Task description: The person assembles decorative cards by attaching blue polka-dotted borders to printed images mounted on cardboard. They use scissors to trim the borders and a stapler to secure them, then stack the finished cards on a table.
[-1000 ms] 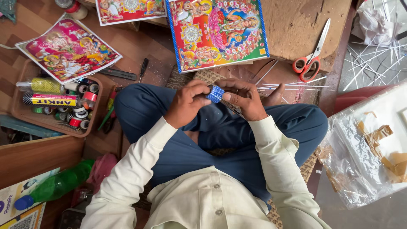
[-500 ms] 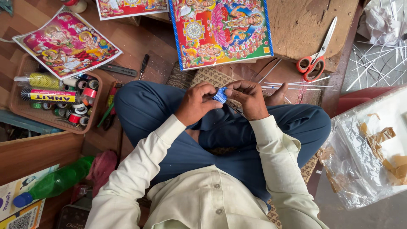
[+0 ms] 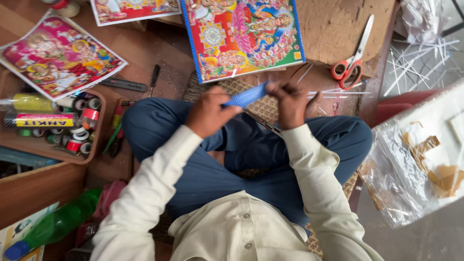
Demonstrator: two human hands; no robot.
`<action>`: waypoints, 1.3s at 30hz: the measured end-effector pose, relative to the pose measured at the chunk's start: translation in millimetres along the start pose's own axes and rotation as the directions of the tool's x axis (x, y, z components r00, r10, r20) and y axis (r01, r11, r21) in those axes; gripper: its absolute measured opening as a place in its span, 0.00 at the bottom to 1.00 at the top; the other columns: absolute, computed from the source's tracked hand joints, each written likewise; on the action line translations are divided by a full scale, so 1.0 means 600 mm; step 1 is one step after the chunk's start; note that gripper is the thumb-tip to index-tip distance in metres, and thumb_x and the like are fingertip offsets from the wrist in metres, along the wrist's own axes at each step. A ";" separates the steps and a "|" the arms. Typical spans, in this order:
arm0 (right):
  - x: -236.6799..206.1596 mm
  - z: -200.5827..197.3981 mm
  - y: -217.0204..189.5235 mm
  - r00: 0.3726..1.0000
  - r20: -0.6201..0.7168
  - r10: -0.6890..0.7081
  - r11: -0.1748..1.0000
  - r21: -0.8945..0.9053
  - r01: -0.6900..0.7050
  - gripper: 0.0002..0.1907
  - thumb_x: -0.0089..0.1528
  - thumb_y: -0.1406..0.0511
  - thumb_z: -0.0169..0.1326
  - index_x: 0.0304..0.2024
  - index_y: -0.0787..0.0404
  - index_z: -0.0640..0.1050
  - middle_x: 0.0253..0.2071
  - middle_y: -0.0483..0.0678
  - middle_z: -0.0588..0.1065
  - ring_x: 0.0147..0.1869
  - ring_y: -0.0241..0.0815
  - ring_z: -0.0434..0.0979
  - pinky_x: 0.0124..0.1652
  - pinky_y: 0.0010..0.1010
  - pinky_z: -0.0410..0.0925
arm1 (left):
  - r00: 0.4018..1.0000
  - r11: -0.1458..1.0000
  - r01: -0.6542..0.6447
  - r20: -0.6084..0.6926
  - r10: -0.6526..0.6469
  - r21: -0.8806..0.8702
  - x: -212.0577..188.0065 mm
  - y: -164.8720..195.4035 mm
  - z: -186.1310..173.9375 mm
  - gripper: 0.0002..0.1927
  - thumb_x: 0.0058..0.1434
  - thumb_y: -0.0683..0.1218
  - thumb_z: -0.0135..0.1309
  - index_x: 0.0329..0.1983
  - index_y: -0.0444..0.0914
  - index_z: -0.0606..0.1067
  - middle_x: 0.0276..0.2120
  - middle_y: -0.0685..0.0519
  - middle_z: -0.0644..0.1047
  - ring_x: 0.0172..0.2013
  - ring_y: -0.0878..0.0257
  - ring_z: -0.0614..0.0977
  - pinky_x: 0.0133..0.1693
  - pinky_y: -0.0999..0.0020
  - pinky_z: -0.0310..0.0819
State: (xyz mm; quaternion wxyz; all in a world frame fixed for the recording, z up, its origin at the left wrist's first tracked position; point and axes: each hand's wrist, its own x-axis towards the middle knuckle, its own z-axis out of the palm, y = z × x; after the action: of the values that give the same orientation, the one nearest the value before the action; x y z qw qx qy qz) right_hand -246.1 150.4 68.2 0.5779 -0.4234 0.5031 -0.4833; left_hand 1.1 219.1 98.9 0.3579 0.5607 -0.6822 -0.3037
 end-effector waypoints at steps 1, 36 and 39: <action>0.020 -0.014 0.001 0.996 -0.087 -0.011 1.000 0.000 0.011 0.06 0.60 0.70 0.64 0.38 0.68 0.82 0.34 0.49 0.81 0.36 0.37 0.82 0.42 0.27 0.76 | 0.999 0.998 0.048 0.022 -0.049 0.037 -0.002 -0.013 -0.023 0.19 0.56 0.54 0.67 0.30 0.33 0.79 0.32 0.44 0.77 0.33 0.48 0.80 0.36 0.56 0.72; 0.181 -0.060 0.020 0.933 -0.358 -0.020 0.992 0.106 0.062 0.05 0.63 0.72 0.61 0.36 0.70 0.78 0.33 0.51 0.79 0.33 0.38 0.81 0.35 0.30 0.79 | 0.890 0.911 0.409 -0.193 -0.412 -0.059 0.074 -0.104 -0.084 0.14 0.55 0.47 0.68 0.38 0.33 0.81 0.31 0.43 0.83 0.32 0.54 0.86 0.37 0.62 0.77; 0.181 -0.057 0.019 0.933 -0.360 -0.019 0.992 0.107 0.061 0.05 0.63 0.72 0.62 0.36 0.69 0.78 0.33 0.51 0.79 0.33 0.38 0.81 0.35 0.29 0.78 | 0.895 0.916 0.397 -0.194 -0.401 -0.060 0.074 -0.105 -0.084 0.14 0.55 0.47 0.69 0.38 0.32 0.81 0.31 0.43 0.83 0.32 0.54 0.86 0.37 0.62 0.77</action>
State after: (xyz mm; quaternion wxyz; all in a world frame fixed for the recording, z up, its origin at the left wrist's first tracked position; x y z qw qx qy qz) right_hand -275.9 45.3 34.0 0.4904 -0.3040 0.5621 -0.5926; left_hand 72.1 163.0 82.5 0.3609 0.7129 -0.5099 -0.3186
